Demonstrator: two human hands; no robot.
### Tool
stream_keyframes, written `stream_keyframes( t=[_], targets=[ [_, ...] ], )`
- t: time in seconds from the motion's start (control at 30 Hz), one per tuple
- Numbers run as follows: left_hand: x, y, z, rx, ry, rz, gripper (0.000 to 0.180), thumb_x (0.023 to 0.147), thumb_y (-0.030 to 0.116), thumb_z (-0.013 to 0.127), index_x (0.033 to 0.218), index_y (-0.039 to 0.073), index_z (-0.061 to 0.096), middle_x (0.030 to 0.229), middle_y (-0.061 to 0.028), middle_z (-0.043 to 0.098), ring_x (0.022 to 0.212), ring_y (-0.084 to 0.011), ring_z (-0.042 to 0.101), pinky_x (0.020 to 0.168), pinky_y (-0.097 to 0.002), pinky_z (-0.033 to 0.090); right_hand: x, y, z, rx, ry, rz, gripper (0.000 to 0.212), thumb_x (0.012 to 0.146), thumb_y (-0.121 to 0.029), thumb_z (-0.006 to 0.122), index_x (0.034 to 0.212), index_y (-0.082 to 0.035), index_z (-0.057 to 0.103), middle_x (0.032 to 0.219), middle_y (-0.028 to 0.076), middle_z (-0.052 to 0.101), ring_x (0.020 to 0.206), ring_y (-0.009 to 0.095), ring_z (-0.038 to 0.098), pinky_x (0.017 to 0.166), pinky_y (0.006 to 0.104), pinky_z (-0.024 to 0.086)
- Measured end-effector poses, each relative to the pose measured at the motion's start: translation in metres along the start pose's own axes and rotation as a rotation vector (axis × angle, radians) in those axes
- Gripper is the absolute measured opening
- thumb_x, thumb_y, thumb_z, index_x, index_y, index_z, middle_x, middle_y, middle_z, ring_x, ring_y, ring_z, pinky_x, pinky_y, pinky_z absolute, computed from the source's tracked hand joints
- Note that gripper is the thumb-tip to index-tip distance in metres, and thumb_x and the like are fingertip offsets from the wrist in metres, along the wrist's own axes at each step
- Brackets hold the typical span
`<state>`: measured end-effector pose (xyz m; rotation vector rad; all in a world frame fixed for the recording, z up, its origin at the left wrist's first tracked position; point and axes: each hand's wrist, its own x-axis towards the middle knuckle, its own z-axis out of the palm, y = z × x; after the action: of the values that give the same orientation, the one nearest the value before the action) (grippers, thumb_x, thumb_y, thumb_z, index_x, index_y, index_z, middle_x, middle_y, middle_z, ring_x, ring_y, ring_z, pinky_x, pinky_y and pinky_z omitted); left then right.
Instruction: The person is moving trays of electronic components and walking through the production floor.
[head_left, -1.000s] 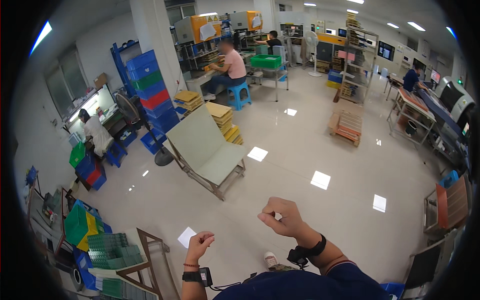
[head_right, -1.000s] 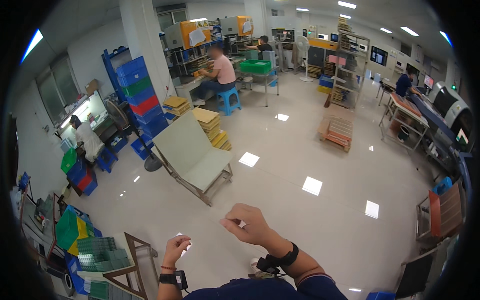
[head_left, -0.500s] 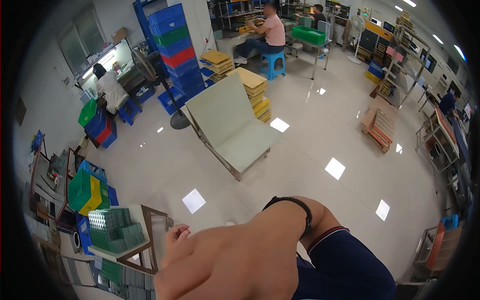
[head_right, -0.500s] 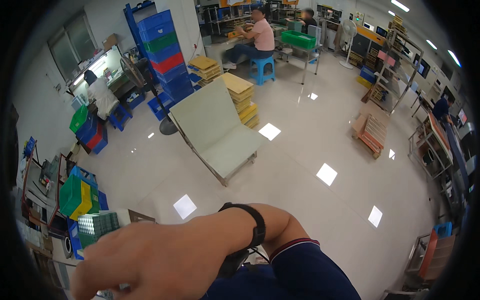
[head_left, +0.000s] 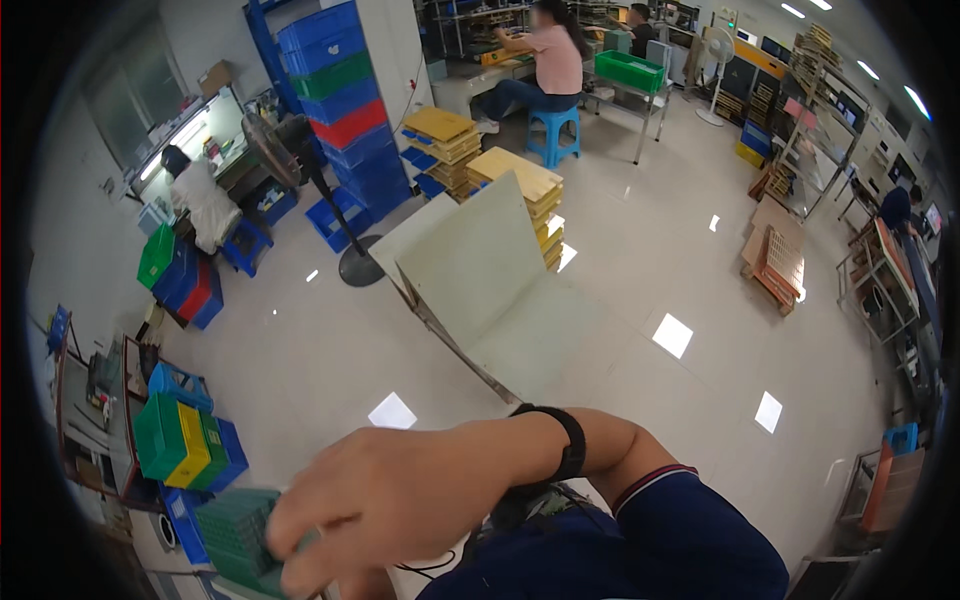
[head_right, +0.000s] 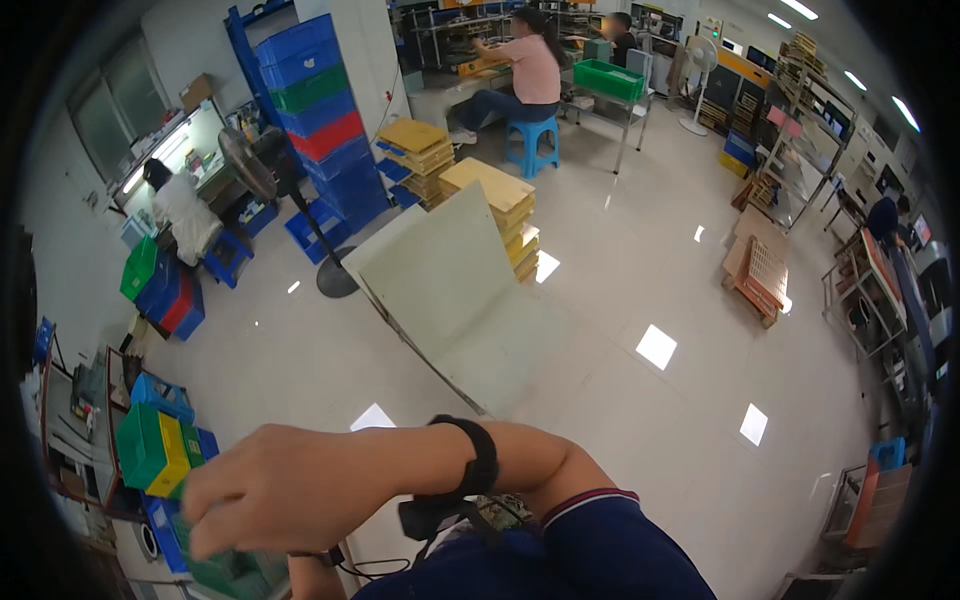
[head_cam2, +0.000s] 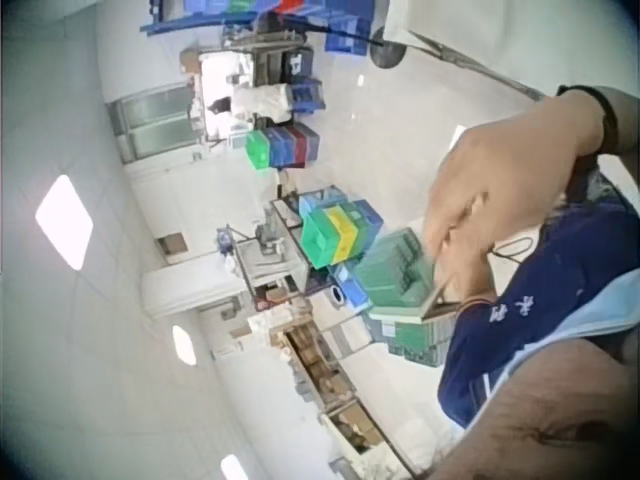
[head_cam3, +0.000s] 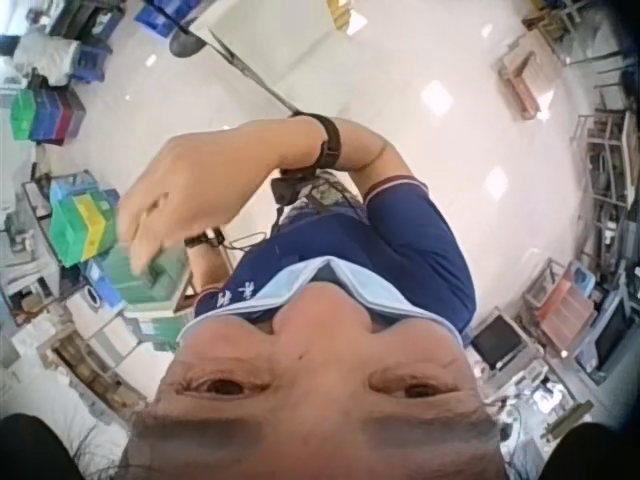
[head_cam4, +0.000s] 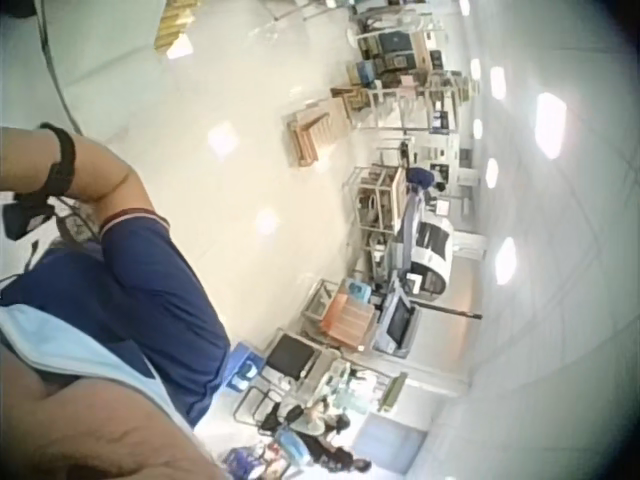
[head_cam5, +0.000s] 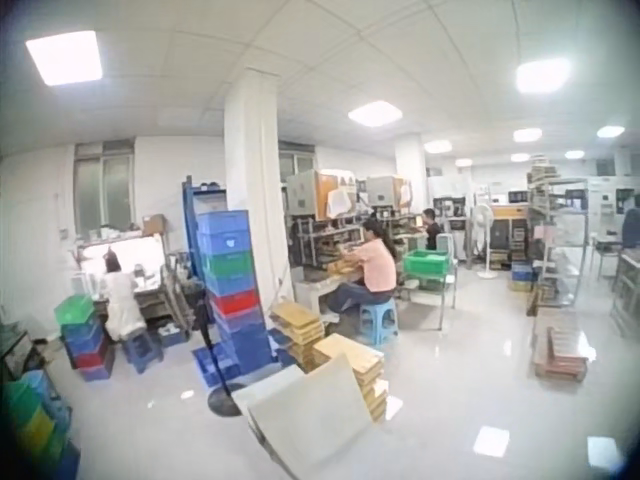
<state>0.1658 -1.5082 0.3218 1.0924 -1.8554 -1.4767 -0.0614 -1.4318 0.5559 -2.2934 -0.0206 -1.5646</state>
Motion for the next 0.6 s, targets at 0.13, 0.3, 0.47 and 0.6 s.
stream_keyframes(
  t=[0.13, 0.3, 0.47, 0.6],
  targets=[
    [0.086, 0.006, -0.008, 0.138, -0.057, 0.128, 0.020, 0.074, 0.010, 0.066, 0.092, 0.002, 0.061, 0.078, -0.0035, 0.060, 0.062, -0.0081, 0.052, 0.057, -0.0215, 0.043, -0.061, 0.077, -0.045, 0.091, 0.088, 0.564, 0.014, 0.075, -0.006, 0.057, 0.089, -0.008, 0.059, 0.087, 0.004, 0.057, 0.069, 0.019, 0.056, 0.060, 0.0265, 0.045],
    [0.192, 0.023, -0.003, 0.215, -0.060, 0.224, 0.021, 0.072, 0.012, 0.068, 0.090, 0.002, 0.063, 0.081, -0.0050, 0.062, 0.066, -0.0094, 0.056, 0.060, -0.0221, 0.045, -0.191, 0.186, -0.104, -0.246, 0.428, 1.012, 0.013, 0.079, -0.013, 0.059, 0.086, -0.002, 0.060, 0.078, 0.007, 0.059, 0.064, 0.016, 0.054, 0.060, 0.0258, 0.044],
    [0.310, 0.028, 0.002, 0.342, -0.146, 0.256, 0.047, 0.075, 0.024, 0.066, 0.113, 0.002, 0.051, 0.112, -0.0161, 0.053, 0.102, -0.0264, 0.052, 0.085, -0.0339, 0.043, -0.300, 0.308, -0.143, -0.488, 0.626, 1.328, 0.033, 0.077, -0.027, 0.063, 0.089, 0.004, 0.059, 0.077, 0.010, 0.061, 0.067, 0.013, 0.055, 0.062, 0.0251, 0.045],
    [0.396, -0.003, 0.009, 0.600, -0.139, 0.437, 0.055, 0.075, 0.029, 0.064, 0.117, -0.002, 0.045, 0.119, -0.0202, 0.048, 0.111, -0.0322, 0.046, 0.092, -0.0366, 0.038, -0.320, 0.365, -0.131, -0.697, 0.652, 1.608, 0.071, 0.070, -0.051, 0.063, 0.100, 0.013, 0.050, 0.093, 0.025, 0.056, 0.084, 0.031, 0.056, 0.076, 0.0366, 0.044]
  ],
)
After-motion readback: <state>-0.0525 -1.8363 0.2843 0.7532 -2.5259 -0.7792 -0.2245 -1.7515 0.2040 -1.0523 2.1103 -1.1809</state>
